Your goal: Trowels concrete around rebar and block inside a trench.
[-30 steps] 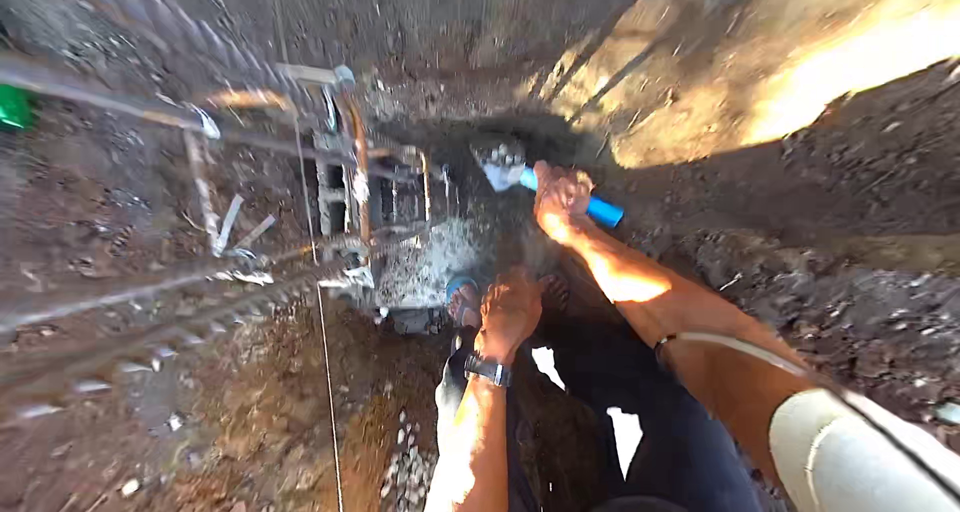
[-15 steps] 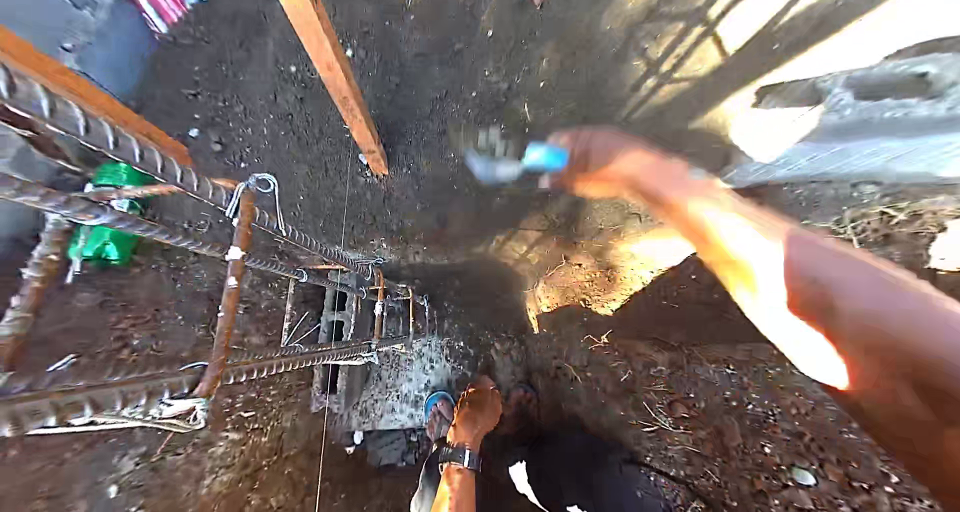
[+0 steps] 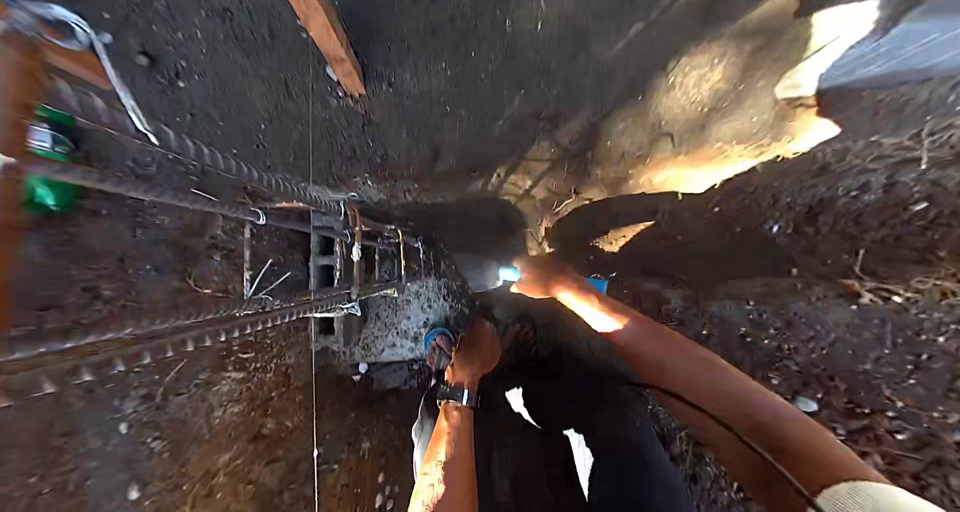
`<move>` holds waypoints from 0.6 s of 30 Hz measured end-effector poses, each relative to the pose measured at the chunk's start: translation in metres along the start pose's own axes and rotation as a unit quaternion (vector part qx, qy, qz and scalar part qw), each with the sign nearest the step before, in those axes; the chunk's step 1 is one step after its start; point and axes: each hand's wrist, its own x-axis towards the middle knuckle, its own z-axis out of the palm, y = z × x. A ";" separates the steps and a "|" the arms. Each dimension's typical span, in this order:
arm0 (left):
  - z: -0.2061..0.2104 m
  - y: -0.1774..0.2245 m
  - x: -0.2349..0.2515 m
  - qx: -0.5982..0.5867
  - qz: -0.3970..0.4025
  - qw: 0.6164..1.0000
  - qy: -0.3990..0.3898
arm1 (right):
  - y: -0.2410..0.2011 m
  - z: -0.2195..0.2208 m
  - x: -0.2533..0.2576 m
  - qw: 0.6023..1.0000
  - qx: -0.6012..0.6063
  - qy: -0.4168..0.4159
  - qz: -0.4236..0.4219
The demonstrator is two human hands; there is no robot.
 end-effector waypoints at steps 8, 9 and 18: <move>-0.004 -0.001 0.002 -0.003 -0.017 1.000 0.003 | -0.007 0.140 0.084 0.972 0.217 0.067 0.061; -0.004 -0.003 0.002 -0.001 -0.024 1.000 0.017 | -0.014 0.146 0.087 0.971 0.222 0.056 0.062; -0.010 -0.017 0.004 -0.033 -0.084 0.981 0.172 | -0.065 0.184 0.102 0.786 0.604 0.024 0.128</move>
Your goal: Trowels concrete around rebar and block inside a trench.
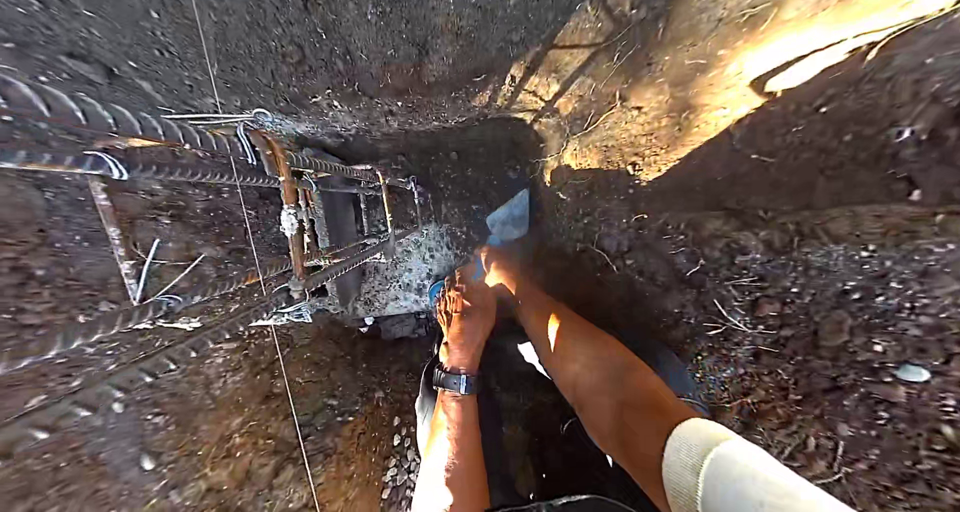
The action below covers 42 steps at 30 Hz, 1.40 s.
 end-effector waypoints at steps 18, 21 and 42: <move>0.012 0.003 0.000 0.015 0.041 0.999 0.006 | -0.022 0.007 0.113 0.920 0.391 -0.032 0.020; 0.014 0.003 -0.001 0.014 0.045 0.999 0.009 | -0.053 0.011 0.110 0.915 0.401 -0.038 0.023; 0.011 0.010 -0.003 0.000 0.048 0.999 -0.014 | -0.061 0.001 0.118 0.907 0.410 -0.088 -0.043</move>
